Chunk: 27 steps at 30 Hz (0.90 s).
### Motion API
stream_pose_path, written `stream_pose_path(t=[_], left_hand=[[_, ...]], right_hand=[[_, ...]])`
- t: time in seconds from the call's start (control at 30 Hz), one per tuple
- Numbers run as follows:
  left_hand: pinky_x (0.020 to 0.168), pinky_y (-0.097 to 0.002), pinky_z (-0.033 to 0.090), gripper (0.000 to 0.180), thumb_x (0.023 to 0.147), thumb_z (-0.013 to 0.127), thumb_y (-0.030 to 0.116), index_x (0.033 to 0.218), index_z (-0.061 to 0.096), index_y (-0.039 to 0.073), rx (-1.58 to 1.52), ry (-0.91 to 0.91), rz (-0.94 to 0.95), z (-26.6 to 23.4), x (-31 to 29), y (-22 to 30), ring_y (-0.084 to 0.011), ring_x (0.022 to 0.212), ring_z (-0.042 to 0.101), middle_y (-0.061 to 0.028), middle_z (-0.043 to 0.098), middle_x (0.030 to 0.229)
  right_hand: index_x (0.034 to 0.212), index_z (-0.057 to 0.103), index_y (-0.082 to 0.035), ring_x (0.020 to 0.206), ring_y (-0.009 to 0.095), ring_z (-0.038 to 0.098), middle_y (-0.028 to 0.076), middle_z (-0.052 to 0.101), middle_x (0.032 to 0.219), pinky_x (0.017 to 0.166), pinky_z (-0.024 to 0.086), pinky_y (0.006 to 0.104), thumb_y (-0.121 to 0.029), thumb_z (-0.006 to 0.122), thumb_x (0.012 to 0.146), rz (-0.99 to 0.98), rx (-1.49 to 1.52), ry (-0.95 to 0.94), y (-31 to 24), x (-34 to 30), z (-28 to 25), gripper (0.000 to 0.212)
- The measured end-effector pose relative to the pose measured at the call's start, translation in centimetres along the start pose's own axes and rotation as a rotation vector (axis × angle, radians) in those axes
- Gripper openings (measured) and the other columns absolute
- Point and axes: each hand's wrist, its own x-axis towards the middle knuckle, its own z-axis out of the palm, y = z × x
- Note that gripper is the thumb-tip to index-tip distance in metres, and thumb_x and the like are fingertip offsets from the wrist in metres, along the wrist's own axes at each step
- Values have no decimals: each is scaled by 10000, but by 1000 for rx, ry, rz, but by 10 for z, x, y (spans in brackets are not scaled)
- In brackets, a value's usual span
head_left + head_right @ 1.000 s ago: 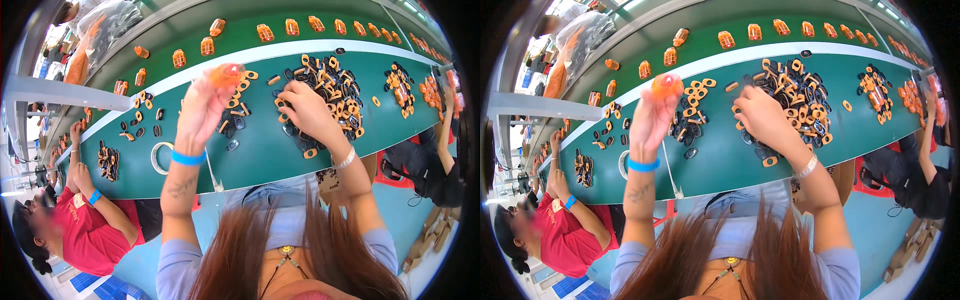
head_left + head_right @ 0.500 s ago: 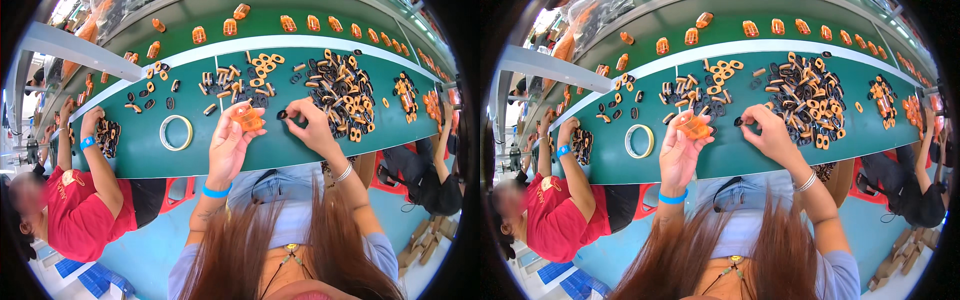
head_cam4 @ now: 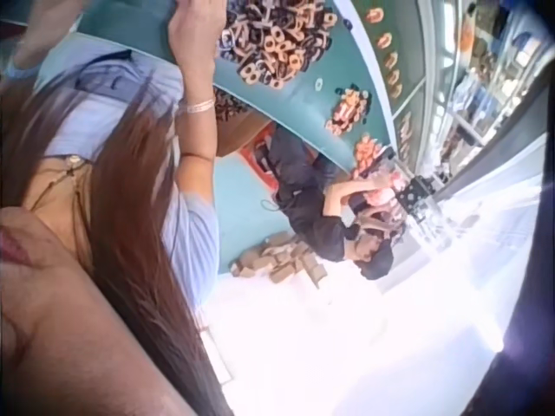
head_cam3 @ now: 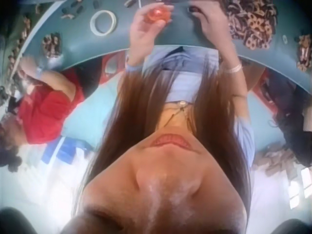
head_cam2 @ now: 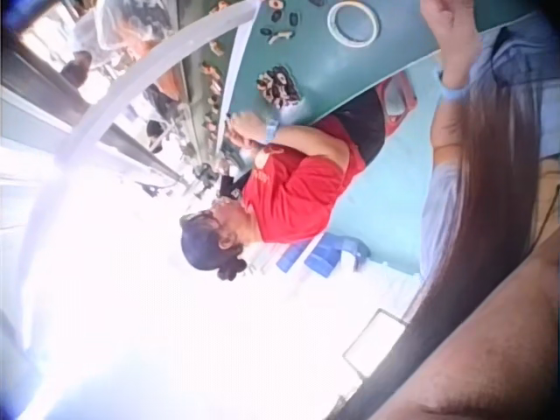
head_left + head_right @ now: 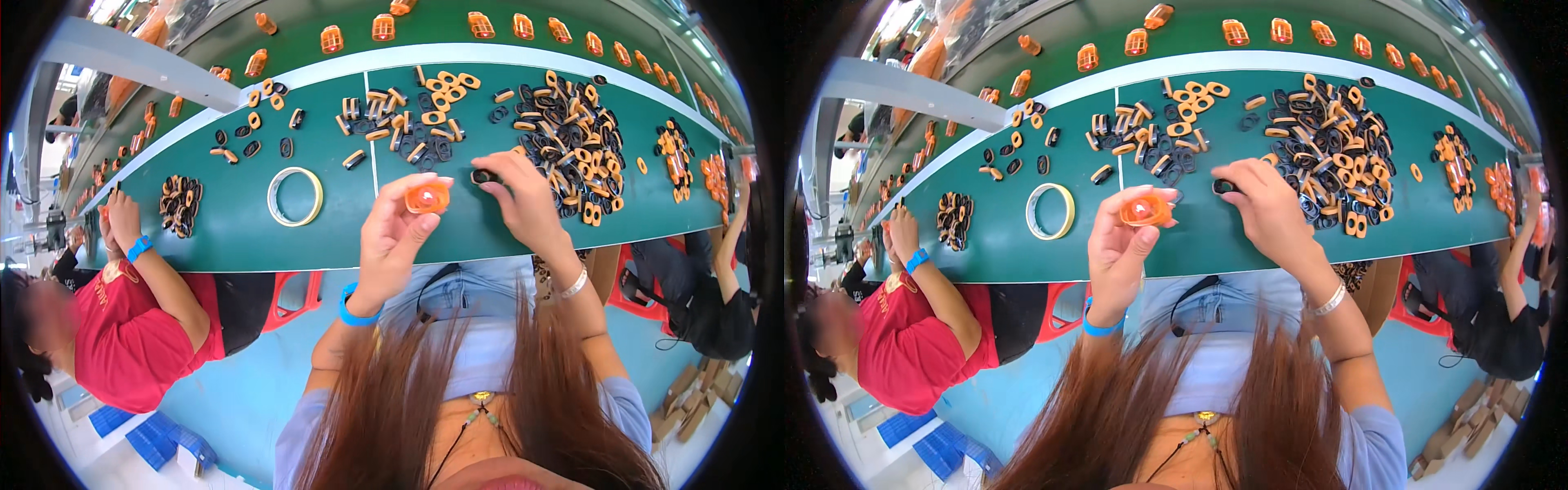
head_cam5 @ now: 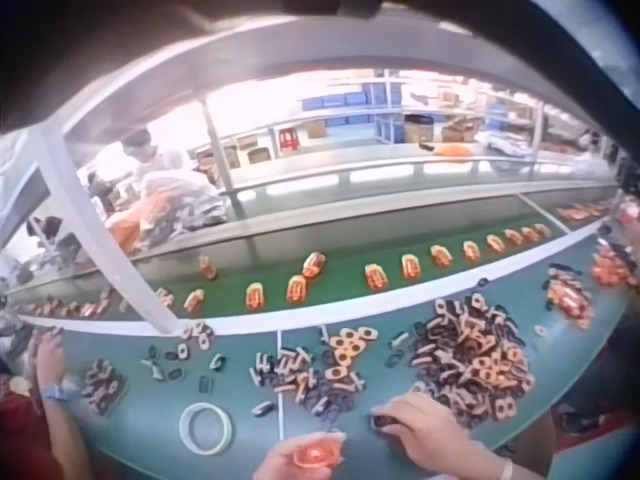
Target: Assembling black rubber seals onto orange plastic component housings on a production line.
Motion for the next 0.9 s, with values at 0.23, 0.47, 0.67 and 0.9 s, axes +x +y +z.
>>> stream_pose_path(t=[0.23, 0.47, 0.67, 0.9], left_hand=[[995, -340, 426, 297, 929, 548, 24, 1223, 529, -10, 189, -20, 140, 18, -8, 0, -242, 1159, 550, -158, 563, 1246], [923, -355, 485, 357, 859, 571, -78, 1201, 553, 23, 275, -32, 193, 33, -5, 9, -294, 1099, 592, -164, 592, 1205], [892, -361, 503, 397, 810, 583, -127, 1178, 567, 23, 389, -32, 239, 36, -4, 11, -308, 1078, 597, -161, 600, 1183], [868, -361, 509, 430, 774, 581, -149, 1168, 574, 22, 492, -42, 267, 37, -2, 17, -318, 1058, 599, -162, 603, 1172]], right_hand=[[1055, 650, -22, 869, 263, 613, 116, 622, 972, 758, 504, 353, 51, 679, 752, -307, 65, 211, -71, 8, -46, 313], [992, 655, 1, 869, 262, 620, 116, 631, 966, 742, 507, 344, 43, 715, 664, -394, 8, 211, -74, -3, -43, 336], [983, 666, -28, 861, 243, 613, 81, 633, 979, 741, 483, 319, 6, 693, 678, -432, -41, 191, -76, -5, -42, 307], [1003, 648, -51, 892, 269, 597, 93, 622, 973, 759, 496, 358, 50, 725, 674, -378, -76, 148, -81, -6, -44, 353]])
